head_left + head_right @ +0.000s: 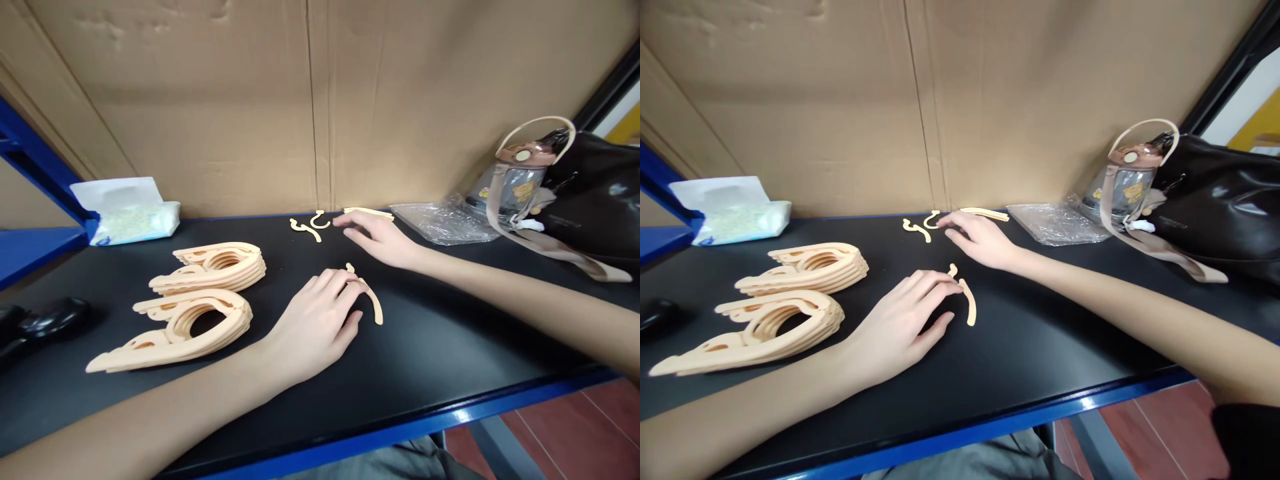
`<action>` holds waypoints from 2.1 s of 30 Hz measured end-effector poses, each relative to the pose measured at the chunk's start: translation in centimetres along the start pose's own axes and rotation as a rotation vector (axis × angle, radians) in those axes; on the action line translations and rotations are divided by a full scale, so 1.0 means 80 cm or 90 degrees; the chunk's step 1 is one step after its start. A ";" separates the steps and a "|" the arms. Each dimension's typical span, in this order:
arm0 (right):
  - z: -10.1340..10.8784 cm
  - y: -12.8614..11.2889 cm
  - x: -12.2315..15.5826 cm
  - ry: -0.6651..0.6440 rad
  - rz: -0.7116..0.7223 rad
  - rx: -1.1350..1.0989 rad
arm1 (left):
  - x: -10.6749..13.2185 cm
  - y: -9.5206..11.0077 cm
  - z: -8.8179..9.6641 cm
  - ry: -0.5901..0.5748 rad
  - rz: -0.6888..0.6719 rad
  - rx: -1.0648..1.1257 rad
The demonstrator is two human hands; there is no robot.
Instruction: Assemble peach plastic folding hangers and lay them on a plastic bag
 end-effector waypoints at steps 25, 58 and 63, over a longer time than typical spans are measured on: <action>0.026 0.101 -0.013 -0.006 -0.144 0.205 | 0.014 -0.041 -0.017 -0.071 0.201 -0.104; 0.011 0.000 0.056 -0.183 -0.100 -0.101 | 0.011 -0.031 -0.003 -0.026 0.124 0.024; 0.016 0.004 0.057 -0.163 -0.092 0.045 | 0.011 -0.030 -0.001 -0.015 0.128 -0.016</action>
Point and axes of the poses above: each hand's wrist, its own x-axis away from the middle knuckle, its own z-axis out of the back of the hand, y = z × x, the point moved 8 cm from there along -x, towards the middle knuckle, and after that the axes turned 1 degree about -x, right-handed, at the moved point
